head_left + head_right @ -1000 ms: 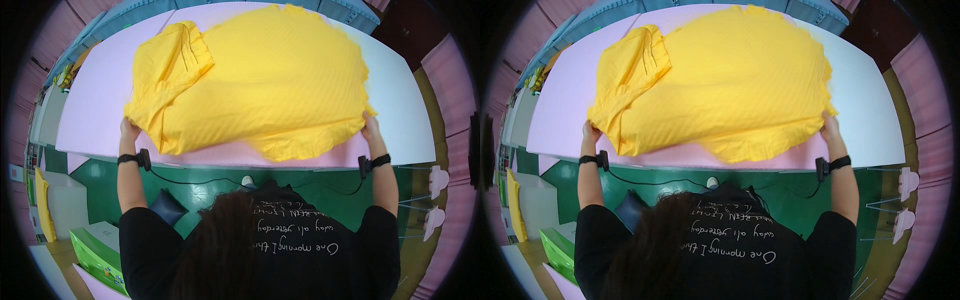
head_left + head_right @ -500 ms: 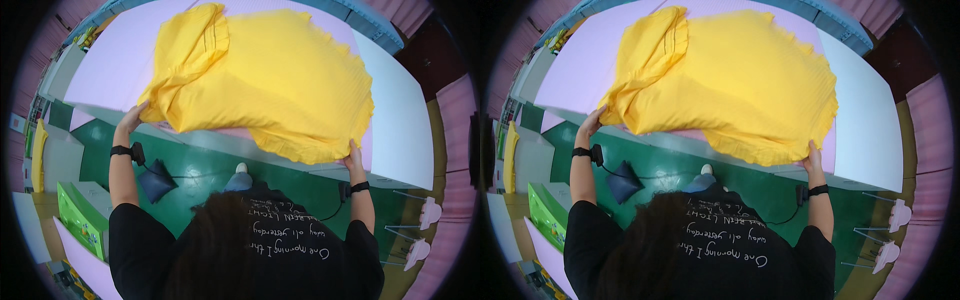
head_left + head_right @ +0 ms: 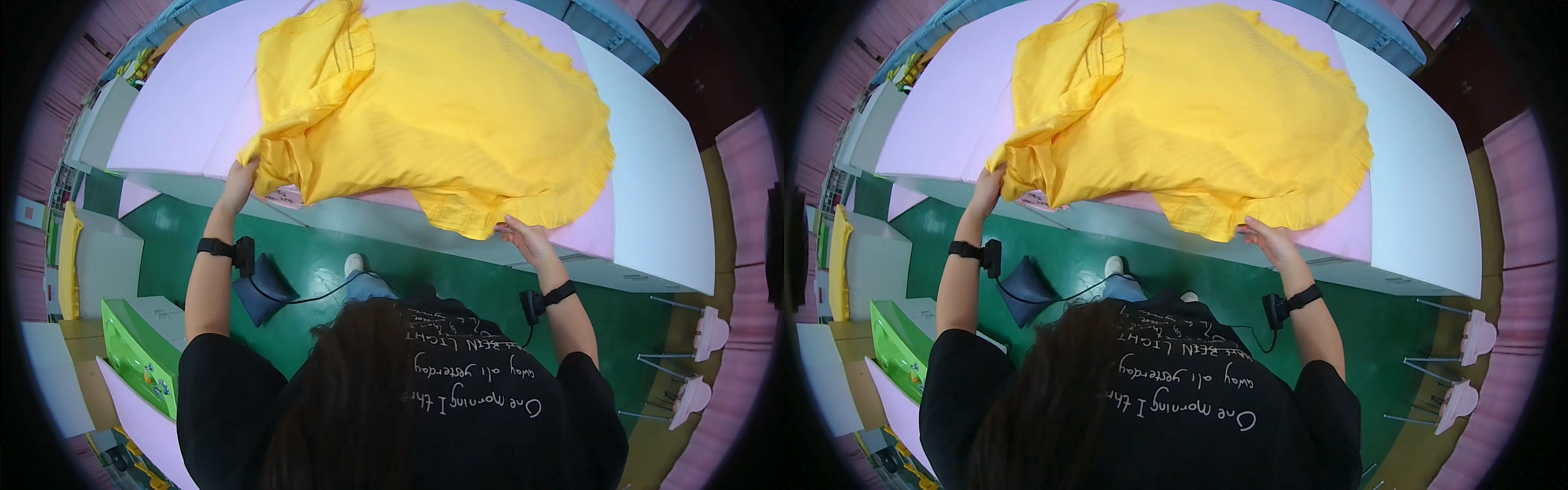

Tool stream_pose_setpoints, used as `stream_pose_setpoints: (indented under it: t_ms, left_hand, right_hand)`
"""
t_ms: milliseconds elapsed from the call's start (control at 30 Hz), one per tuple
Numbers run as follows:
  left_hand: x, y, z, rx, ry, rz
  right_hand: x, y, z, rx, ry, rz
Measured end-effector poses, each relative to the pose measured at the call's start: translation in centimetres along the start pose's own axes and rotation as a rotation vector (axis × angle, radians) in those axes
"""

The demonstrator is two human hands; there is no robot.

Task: The person places pink mats onto white storage units, sets two pink high chairs upright against a unit, and then spreads a yellow fabric cover over the pink mats by hand.

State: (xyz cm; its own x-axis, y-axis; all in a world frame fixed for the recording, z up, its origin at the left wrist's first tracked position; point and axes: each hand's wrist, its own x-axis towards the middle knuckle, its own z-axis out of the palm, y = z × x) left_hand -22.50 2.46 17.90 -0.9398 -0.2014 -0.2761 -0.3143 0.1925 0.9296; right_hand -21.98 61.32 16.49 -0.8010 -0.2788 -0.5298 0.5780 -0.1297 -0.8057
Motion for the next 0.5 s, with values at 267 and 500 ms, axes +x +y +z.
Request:
stream_pose_setpoints:
  t_ms: [267, 500]
  left_hand:
    - [1.1, 2.5, 0.2, -0.451, -0.103, -0.213]
    - [2.8, 8.6, -2.9, -0.076, -0.669, -0.181]
  right_hand:
    - [-0.9, -1.0, 3.9, -0.217, 0.279, -0.145]
    - [-5.9, -3.6, 1.7, 0.262, 0.085, -0.228]
